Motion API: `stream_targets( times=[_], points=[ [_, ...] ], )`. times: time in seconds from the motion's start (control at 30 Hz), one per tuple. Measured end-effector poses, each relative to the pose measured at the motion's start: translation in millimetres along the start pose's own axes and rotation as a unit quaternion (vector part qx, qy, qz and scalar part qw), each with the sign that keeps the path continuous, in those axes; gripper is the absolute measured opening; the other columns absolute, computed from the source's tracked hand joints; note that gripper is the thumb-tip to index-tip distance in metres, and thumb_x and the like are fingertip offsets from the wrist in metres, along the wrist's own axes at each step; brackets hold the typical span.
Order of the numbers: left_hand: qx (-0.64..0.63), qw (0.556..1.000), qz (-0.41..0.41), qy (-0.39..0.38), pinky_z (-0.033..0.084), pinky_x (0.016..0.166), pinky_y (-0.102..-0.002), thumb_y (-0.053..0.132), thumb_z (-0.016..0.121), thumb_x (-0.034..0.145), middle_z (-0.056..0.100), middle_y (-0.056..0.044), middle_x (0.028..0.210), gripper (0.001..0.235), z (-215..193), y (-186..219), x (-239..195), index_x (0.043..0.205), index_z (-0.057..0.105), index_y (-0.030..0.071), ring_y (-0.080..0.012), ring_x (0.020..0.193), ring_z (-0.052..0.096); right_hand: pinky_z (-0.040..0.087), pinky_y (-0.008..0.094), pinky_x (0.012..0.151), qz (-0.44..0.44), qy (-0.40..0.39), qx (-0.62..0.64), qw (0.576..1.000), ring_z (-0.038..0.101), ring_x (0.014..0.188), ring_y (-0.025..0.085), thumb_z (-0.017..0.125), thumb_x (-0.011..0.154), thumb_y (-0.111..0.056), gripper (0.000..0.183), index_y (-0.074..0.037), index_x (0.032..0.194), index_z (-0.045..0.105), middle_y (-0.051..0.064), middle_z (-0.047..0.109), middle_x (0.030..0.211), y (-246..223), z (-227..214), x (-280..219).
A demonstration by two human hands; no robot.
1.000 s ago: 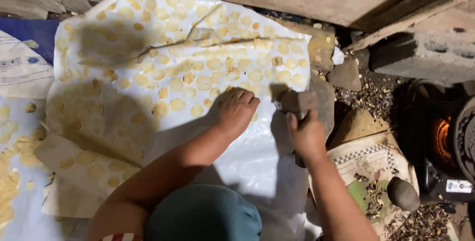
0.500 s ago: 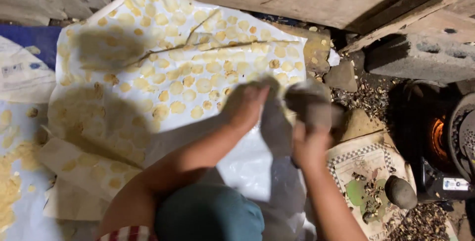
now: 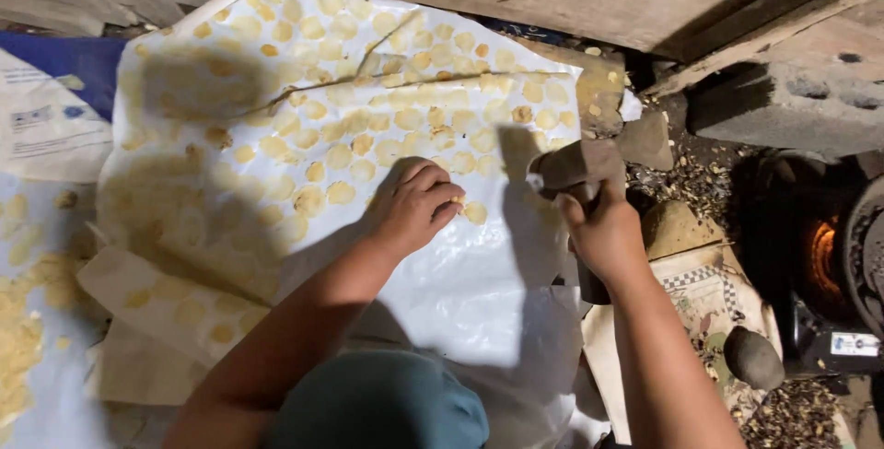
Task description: The person roasts cocoa beans in a pan over a portable gas stove, stirring them with a slotted spoon. They then use a stone to crack the beans on a flat surface and a wooden mallet to further break them apart on a white sheet.
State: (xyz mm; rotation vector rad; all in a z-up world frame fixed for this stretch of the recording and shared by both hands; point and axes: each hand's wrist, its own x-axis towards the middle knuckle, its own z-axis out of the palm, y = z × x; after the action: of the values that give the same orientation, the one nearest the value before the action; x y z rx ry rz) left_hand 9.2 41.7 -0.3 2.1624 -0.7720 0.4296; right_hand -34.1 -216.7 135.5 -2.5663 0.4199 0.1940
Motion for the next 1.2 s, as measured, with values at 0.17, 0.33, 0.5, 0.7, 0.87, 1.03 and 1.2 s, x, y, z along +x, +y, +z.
stream_targets(
  times=[0.17,0.33,0.5,0.7,0.87,1.03,1.2],
  points=[
    [0.046,0.998,-0.017,-0.027,0.047,0.1,-0.044,0.023,0.082,0.081,0.062,0.0,0.103,0.015,7,7,0,0.092,0.072,0.019,-0.0271,0.114,0.059,0.048,0.071,0.079,-0.004,0.125,0.051,0.991,0.061,0.097,0.066,0.066,0.096,-0.019,0.037,0.015,0.106,0.055,0.051,0.062,0.093,-28,8,-32],
    [0.093,0.992,-0.043,-0.079,0.041,0.106,-0.045,0.034,0.081,0.078,0.058,0.004,0.102,0.017,13,5,2,0.084,0.07,0.022,-0.0235,0.116,0.054,0.058,0.061,0.069,0.036,0.053,-0.038,0.997,0.071,0.085,0.051,0.069,0.092,-0.045,0.052,-0.002,0.112,0.05,0.033,0.07,0.084,46,76,-5],
    [0.129,0.989,0.032,-0.064,0.036,0.117,-0.048,0.036,0.082,0.077,0.059,-0.001,0.098,0.022,34,6,16,0.077,0.071,0.017,-0.0243,0.116,0.055,0.057,0.061,0.074,0.038,-0.027,0.039,0.998,0.069,0.093,0.053,0.068,0.094,-0.038,0.048,0.001,0.119,0.055,0.033,0.071,0.089,30,32,-1],
    [0.12,0.991,0.034,0.038,0.036,0.12,-0.051,0.025,0.078,0.08,0.061,-0.01,0.093,0.019,118,1,23,0.078,0.069,0.007,-0.031,0.117,0.06,0.048,0.035,0.041,0.032,0.043,0.204,0.978,0.065,0.043,0.026,0.07,0.098,-0.023,0.026,-0.001,0.101,0.057,0.017,0.062,0.051,-29,-35,-50],
    [0.18,0.984,0.006,-0.009,0.04,0.114,-0.049,0.044,0.083,0.072,0.066,-0.002,0.089,0.028,118,13,39,0.081,0.075,0.018,-0.0234,0.1,0.064,0.049,0.028,0.049,-0.185,0.189,0.218,0.939,0.062,0.053,0.019,0.051,0.102,0.002,0.008,0.006,0.108,0.056,0.009,0.061,0.07,-23,-33,-63],
    [0.093,0.981,-0.169,-0.023,0.034,0.111,-0.05,0.031,0.049,0.103,0.06,-0.007,0.124,0.023,58,5,17,0.115,0.063,0.016,-0.0311,0.126,0.047,0.054,0.056,0.056,0.029,0.108,-0.062,0.992,0.072,0.073,0.046,0.07,0.091,-0.037,0.036,-0.002,0.092,0.063,0.026,0.069,0.07,29,83,-25],
    [0.058,0.986,0.153,0.012,0.05,0.095,-0.043,0.038,0.069,0.095,0.062,-0.003,0.105,0.026,-2,39,-8,0.104,0.067,0.014,-0.0254,0.101,0.062,0.058,0.061,0.067,0.057,0.025,-0.084,0.995,0.071,0.083,0.053,0.067,0.093,-0.042,0.05,0.001,0.114,0.051,0.032,0.07,0.082,26,86,-19]
  ],
)
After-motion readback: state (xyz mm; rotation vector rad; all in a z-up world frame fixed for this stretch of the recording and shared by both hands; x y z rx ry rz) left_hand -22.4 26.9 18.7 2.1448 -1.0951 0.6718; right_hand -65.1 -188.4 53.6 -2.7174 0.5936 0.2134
